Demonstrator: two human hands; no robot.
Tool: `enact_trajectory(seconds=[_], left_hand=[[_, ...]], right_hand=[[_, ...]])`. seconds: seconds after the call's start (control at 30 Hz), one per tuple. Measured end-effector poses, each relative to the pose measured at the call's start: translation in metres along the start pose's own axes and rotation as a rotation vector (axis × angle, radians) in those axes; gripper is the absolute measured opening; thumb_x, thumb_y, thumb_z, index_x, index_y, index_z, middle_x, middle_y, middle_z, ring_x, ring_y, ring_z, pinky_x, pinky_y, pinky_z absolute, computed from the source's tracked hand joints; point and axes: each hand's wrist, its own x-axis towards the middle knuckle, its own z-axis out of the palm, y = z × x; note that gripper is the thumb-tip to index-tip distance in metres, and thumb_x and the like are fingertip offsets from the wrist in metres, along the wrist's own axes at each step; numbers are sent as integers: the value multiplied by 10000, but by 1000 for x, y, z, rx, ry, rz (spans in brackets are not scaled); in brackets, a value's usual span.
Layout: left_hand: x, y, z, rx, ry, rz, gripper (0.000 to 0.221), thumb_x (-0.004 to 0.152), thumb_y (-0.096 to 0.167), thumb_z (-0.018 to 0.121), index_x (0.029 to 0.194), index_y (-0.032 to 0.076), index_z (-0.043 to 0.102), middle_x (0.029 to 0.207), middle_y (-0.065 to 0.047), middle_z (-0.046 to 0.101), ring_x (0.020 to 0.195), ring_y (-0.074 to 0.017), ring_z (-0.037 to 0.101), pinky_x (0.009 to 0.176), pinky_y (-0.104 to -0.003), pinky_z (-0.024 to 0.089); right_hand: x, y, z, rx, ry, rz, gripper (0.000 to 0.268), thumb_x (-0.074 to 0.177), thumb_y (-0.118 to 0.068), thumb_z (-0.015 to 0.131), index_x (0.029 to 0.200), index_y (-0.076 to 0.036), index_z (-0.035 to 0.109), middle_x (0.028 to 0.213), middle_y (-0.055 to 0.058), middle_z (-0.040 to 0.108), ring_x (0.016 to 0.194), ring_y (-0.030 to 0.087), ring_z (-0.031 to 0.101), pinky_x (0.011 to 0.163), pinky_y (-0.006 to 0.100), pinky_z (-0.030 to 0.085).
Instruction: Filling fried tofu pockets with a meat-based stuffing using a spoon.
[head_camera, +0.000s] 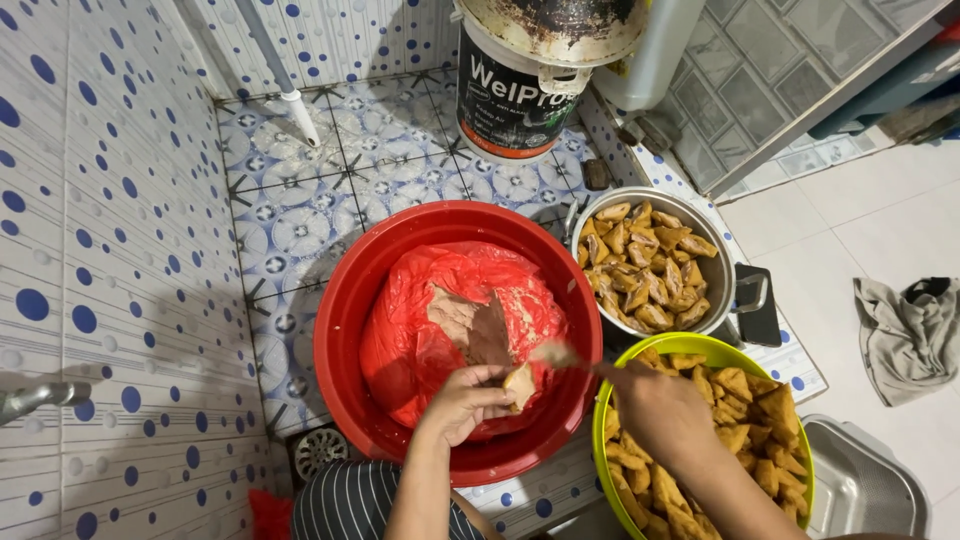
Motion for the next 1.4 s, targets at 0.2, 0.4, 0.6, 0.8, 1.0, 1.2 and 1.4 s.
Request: enact_trajectory(seconds=[0.2,0.4,0.6,0.8,1.0,1.2,1.4], left_hand=[[5,-2,-2,-222,11,84,470,836,-75,708,1296,-89,617,1228,-255,684,1001,-312,698,818,-350,626],[13,-9,-7,-320,54,108,388,828,-56,731,1211,-71,676,1199,-238,721,1016,-318,712,813,-337,615],[26,-24,-11,-374,101,163,158,890,-42,722,1042,-1,739,1071,-157,769,964,-267,733,808,-342,618],[19,-19,-1,-494,160,171,138,896,-123,666,1017,-75,712,1042,-222,744,924,-308,731,841,-372,636],[16,-24,-11,-544,52,240,115,907,-83,631,1012,-88,677,1026,-220,703,887,-263,701,781,-310,626],[15,-28,-19,-698,76,311,141,896,-71,660,1031,-70,702,1022,-190,702,918,-231,686,817,-334,637],[11,-21,-19,-716,120,284,222,889,-53,668,1108,-68,699,1146,-214,699,1027,-259,692,826,-326,622]], right_hand=[[-7,-5,-4,507,150,108,342,950,-10,581,1230,-144,726,630,53,742,390,105,586,261,159,550],[-22,-21,69,1029,34,344,402,926,-39,667,1301,-174,723,636,33,653,637,130,639,727,238,683],[-30,-22,151,1009,247,134,540,897,24,673,1384,-204,638,742,-35,548,705,107,553,711,243,597],[-24,-34,162,808,385,-56,616,918,90,593,1451,-217,573,878,-18,537,767,137,539,694,251,490],[-23,-40,150,699,363,-97,619,926,101,571,1477,-179,528,870,2,532,755,158,556,672,279,534],[-23,-41,130,704,297,-195,655,895,183,519,1497,-70,465,971,55,563,801,177,608,737,291,603],[-33,-28,139,527,267,-161,740,855,215,505,1512,-122,457,999,52,568,774,179,621,678,294,627]])
